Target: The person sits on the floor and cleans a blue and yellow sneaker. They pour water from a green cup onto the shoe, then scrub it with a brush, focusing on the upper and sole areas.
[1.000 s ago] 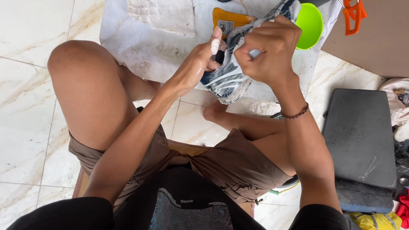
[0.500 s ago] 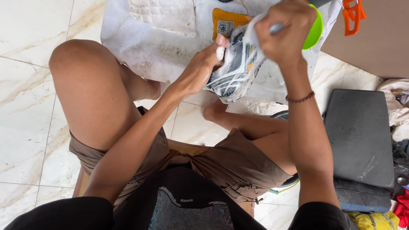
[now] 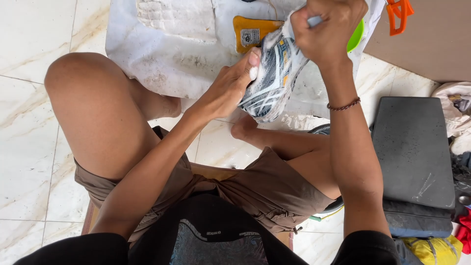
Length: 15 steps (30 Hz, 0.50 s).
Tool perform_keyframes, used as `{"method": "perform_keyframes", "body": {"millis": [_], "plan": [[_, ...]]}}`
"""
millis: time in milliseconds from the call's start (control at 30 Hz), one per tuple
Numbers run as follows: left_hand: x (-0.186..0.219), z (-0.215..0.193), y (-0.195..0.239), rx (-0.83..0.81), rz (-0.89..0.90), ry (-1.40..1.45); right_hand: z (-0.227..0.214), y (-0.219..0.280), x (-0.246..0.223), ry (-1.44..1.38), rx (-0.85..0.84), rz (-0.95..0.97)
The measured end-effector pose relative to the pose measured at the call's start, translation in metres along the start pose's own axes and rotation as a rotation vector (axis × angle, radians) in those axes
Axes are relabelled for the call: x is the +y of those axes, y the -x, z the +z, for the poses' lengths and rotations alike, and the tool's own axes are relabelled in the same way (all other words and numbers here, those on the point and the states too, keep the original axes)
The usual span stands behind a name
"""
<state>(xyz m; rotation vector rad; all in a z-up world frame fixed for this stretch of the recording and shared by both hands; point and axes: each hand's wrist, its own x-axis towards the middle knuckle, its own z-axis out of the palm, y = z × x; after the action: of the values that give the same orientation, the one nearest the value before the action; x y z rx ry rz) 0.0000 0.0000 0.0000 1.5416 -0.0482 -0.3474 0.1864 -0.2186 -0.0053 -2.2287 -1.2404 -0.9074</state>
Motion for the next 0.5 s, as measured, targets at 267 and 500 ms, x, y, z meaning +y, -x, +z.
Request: {"method": "perform_keyframes", "body": {"millis": [267, 500], "plan": [[0.001, -0.003, 0.003, 0.027, -0.041, -0.071, -0.016, -0.006, -0.08, -0.418, -0.14, -0.051], [-0.004, -0.004, 0.001, 0.035, 0.045, -0.024, -0.016, 0.016, -0.001, 0.041, -0.096, 0.053]]}}
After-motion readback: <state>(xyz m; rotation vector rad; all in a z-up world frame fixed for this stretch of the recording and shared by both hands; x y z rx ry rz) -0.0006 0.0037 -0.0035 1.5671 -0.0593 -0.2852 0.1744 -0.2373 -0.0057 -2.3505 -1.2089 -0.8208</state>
